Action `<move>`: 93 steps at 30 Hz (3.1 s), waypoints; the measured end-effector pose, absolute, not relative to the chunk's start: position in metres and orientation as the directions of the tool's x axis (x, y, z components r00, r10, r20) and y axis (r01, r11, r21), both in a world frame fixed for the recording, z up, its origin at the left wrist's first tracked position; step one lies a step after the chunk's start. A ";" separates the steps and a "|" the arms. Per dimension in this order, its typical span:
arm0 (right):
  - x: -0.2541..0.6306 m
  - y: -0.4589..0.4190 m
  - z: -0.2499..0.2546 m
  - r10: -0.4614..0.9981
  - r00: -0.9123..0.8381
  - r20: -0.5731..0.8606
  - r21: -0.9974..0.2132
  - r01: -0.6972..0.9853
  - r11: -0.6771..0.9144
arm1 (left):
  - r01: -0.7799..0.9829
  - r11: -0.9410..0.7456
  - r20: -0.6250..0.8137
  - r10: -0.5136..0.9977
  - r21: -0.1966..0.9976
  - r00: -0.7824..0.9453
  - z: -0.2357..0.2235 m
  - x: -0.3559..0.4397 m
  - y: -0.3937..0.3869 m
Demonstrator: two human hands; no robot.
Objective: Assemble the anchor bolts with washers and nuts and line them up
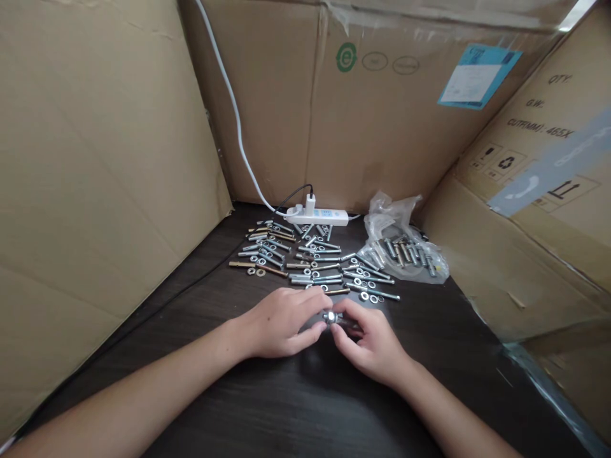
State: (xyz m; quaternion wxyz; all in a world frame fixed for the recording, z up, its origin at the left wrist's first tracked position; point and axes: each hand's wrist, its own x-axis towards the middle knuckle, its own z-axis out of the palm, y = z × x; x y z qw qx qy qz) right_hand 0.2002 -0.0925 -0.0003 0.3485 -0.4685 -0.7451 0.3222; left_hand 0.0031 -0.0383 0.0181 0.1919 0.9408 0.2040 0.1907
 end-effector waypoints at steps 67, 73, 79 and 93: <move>0.201 -0.094 -0.003 0.912 -0.285 0.296 -0.780 0.478 0.403 | 0.361 -0.851 0.227 0.465 0.382 0.856 0.022 0.005 -0.040; 0.199 -0.095 0.000 0.897 -0.310 0.314 -0.748 0.502 0.435 | 0.342 -0.863 0.221 0.440 0.371 0.870 0.019 0.007 -0.038; 0.201 -0.093 -0.002 0.907 -0.280 0.314 -0.760 0.498 0.417 | 0.327 -0.849 0.273 0.459 0.416 0.845 0.020 0.005 -0.041; 0.201 -0.092 -0.003 0.915 -0.264 0.305 -0.788 0.469 0.398 | 0.330 -0.878 0.288 0.435 0.348 0.853 0.016 0.005 -0.039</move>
